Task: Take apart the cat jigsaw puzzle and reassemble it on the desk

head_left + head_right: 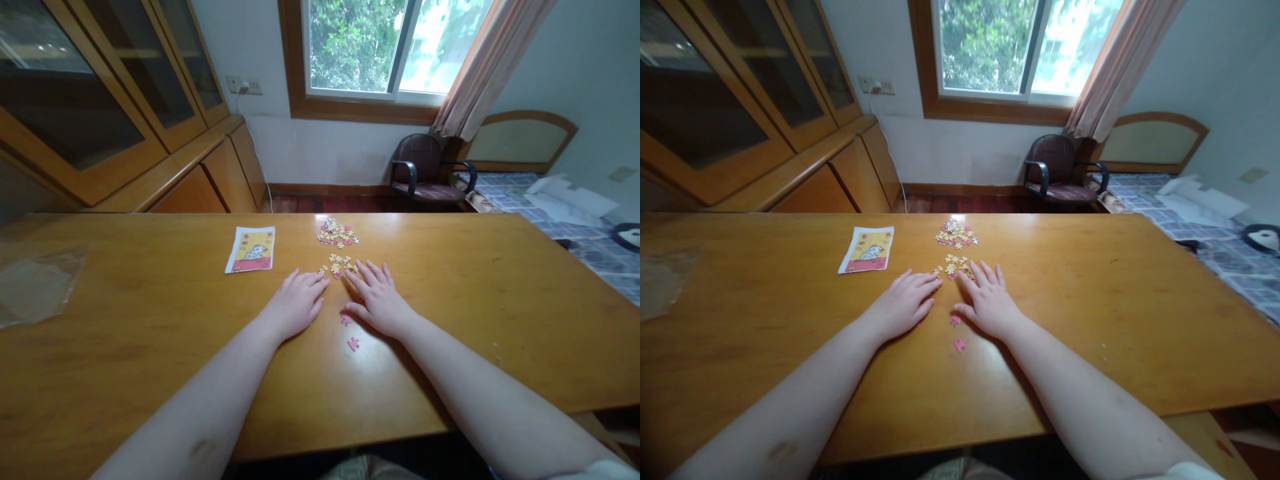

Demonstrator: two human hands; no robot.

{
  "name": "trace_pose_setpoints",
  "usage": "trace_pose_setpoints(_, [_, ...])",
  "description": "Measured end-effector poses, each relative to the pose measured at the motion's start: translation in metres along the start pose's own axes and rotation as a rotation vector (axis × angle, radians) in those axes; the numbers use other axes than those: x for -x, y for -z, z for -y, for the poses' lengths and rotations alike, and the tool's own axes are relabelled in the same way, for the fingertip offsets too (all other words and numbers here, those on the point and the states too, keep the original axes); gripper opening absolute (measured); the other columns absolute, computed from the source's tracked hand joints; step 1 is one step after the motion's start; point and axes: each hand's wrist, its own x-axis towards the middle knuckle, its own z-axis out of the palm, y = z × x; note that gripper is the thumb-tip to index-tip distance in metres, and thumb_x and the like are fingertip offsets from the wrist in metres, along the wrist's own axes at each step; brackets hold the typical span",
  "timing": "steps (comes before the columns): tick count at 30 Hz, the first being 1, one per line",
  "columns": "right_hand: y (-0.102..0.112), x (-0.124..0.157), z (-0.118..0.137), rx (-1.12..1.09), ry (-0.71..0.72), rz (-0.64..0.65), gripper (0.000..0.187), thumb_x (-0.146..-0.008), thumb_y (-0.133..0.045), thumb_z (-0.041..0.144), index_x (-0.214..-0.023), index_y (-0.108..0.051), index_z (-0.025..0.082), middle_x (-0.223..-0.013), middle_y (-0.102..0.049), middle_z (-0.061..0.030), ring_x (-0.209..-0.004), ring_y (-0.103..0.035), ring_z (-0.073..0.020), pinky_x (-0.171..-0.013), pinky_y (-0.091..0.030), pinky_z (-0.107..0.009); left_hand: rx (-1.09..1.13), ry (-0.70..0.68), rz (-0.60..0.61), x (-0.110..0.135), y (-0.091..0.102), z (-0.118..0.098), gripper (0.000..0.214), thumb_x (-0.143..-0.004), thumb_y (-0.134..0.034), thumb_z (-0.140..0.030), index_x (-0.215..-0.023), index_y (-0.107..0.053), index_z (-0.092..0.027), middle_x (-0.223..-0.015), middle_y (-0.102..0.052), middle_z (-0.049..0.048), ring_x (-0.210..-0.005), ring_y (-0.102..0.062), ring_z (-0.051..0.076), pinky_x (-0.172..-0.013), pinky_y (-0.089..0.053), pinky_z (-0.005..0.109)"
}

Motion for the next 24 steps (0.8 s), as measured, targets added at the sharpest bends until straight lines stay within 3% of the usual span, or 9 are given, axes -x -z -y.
trace_pose_setpoints(5, [-0.01,-0.006,0.004,0.025,-0.061,0.011,0.07,-0.089,-0.049,0.061,-0.15,-0.034,0.028,-0.158,-0.025,-0.0157,-0.145,-0.019,-0.0373,-0.114,-0.011,-0.062,0.033,-0.071,-0.034,0.0,0.002,-0.002,0.03,-0.091,-0.046,-0.022,-0.111,-0.069,-0.024,-0.125,-0.065,0.0069,-0.12,-0.055,0.023,-0.113,-0.03,0.051])
trace_pose_setpoints(10, [-0.006,-0.011,0.001,-0.02,-0.038,0.031,0.057,-0.091,-0.046,0.061,-0.143,-0.045,0.038,-0.159,-0.024,-0.0099,-0.144,-0.018,-0.0398,-0.111,-0.009,-0.067,0.032,0.004,-0.087,-0.002,0.006,0.001,0.029,-0.088,-0.047,-0.017,-0.104,-0.07,-0.023,-0.112,-0.07,0.0056,-0.106,-0.061,0.023,-0.102,-0.043,0.043])
trace_pose_setpoints(16, [0.013,-0.002,-0.001,-0.203,0.188,0.068,0.037,-0.088,-0.056,0.057,-0.114,-0.07,0.035,-0.145,-0.049,-0.0045,-0.141,-0.027,-0.0349,-0.113,-0.009,-0.065,0.008,0.203,-0.096,0.002,0.011,0.012,0.031,-0.084,-0.045,-0.012,-0.098,-0.071,-0.021,-0.101,-0.072,0.0053,-0.097,-0.064,0.024,-0.089,-0.049,0.038])
trace_pose_setpoints(19, [0.021,0.003,-0.006,-0.314,0.306,0.075,0.03,-0.09,-0.057,0.05,-0.106,-0.073,0.031,-0.127,-0.064,-0.005,-0.126,-0.049,-0.027,-0.112,-0.023,-0.056,0.023,0.258,-0.104,0.005,0.014,0.02,0.032,-0.082,-0.044,-0.011,-0.095,-0.072,-0.02,-0.101,-0.072,0.0052,-0.097,-0.063,0.023,-0.089,-0.048,0.036])
trace_pose_setpoints(21, [0.026,0.005,-0.012,-0.341,0.276,0.032,0.029,-0.094,-0.053,0.042,-0.1,-0.074,0.024,-0.109,-0.071,-0.0077,-0.103,-0.061,-0.0212,-0.101,-0.039,-0.045,0.024,0.25,-0.083,0.006,0.015,0.023,0.031,-0.08,-0.044,-0.01,-0.09,-0.072,-0.021,-0.099,-0.072,0.0047,-0.097,-0.063,0.022,-0.089,-0.048,0.035])
trace_pose_setpoints(24, [0.03,0.006,-0.024,-0.316,0.201,0.037,0.029,-0.094,-0.052,0.033,-0.085,-0.075,0.018,-0.085,-0.071,-0.0081,-0.081,-0.063,-0.0183,-0.081,-0.048,-0.035,0.016,0.217,-0.037,0.004,0.014,0.024,0.03,-0.079,-0.045,-0.01,-0.086,-0.072,-0.021,-0.095,-0.072,0.0045,-0.095,-0.062,0.023,-0.089,-0.048,0.037])
